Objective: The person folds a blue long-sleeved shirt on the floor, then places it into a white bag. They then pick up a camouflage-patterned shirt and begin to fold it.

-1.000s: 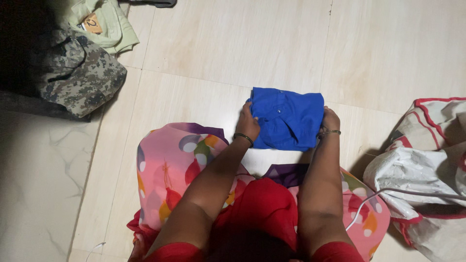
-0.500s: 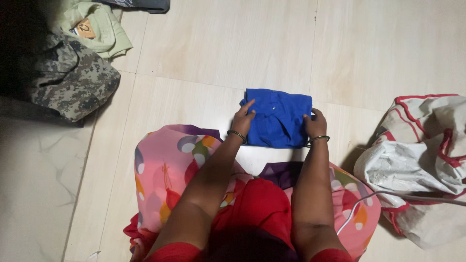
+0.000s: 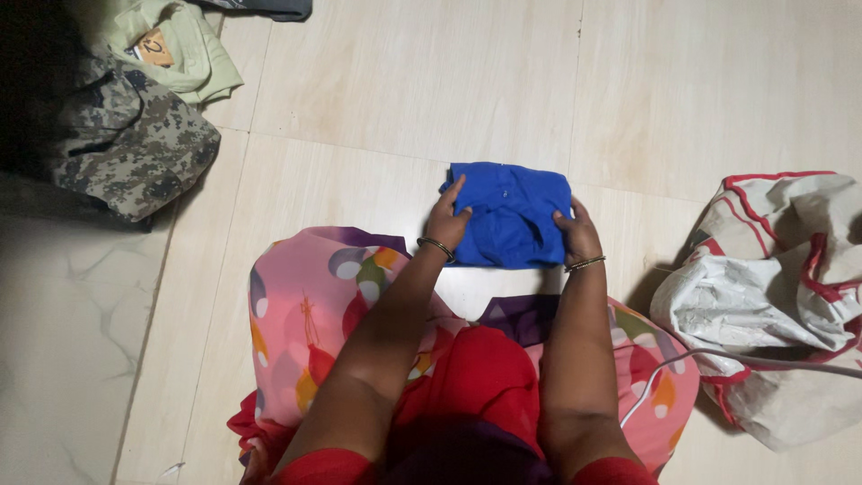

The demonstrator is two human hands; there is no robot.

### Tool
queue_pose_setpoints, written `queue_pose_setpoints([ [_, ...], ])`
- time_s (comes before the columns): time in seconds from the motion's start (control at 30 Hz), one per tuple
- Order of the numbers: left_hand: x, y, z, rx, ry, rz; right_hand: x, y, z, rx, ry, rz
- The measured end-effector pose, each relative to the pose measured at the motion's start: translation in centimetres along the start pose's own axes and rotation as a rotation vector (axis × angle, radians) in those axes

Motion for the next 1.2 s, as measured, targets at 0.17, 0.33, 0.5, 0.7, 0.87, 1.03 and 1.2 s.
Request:
queue_pose_setpoints([
  [0.17,0.8,-1.3,-0.9,0.12,0.488,-0.078,2.2,0.4,-2.4,-0.076,-0.2,0.029],
  [0.33,0.8,-2.5,-1.8,0.174,0.549,-0.154,2.1,-0.9,0.1,-0.003,-0.822,-0.278],
  [0.5,0.6,-2.8,-2.1,0.168,0.812,-0.264,-4.9,-4.7,4.1,0.538,-1.308,-0.505],
  [0.7,-0.5,-2.4,0.6,0.407,0.98,-0.265,-12.3,-3.7,-0.2,0.209,-1.673,-0.291],
  [0.87,-0.4,-1.3,2.7,0.501,0.974,-0.17,-11.8,-2.2,-1.7,0.158,-1.72,-0.298],
  [1.03,0.5,-0.1,4.9,0.486,0.838,-0.19,-9.8,-1.3,-1.4,0.228,-1.584,-0.235],
  [1.2,1.6,0.9,7.0,0.473,0.627,-0.13,-4.0,-1.7,1.0,0.173,-1.267,-0.499],
])
Point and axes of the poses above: each hand's wrist, its own y-axis towards the middle knuckle, its own x-axis out of the back of the hand, z = x × y, the point moved 6 cm from there along y, towards the middle knuckle, and after that the axes turned 5 degrees about z, right-handed, at the moved point
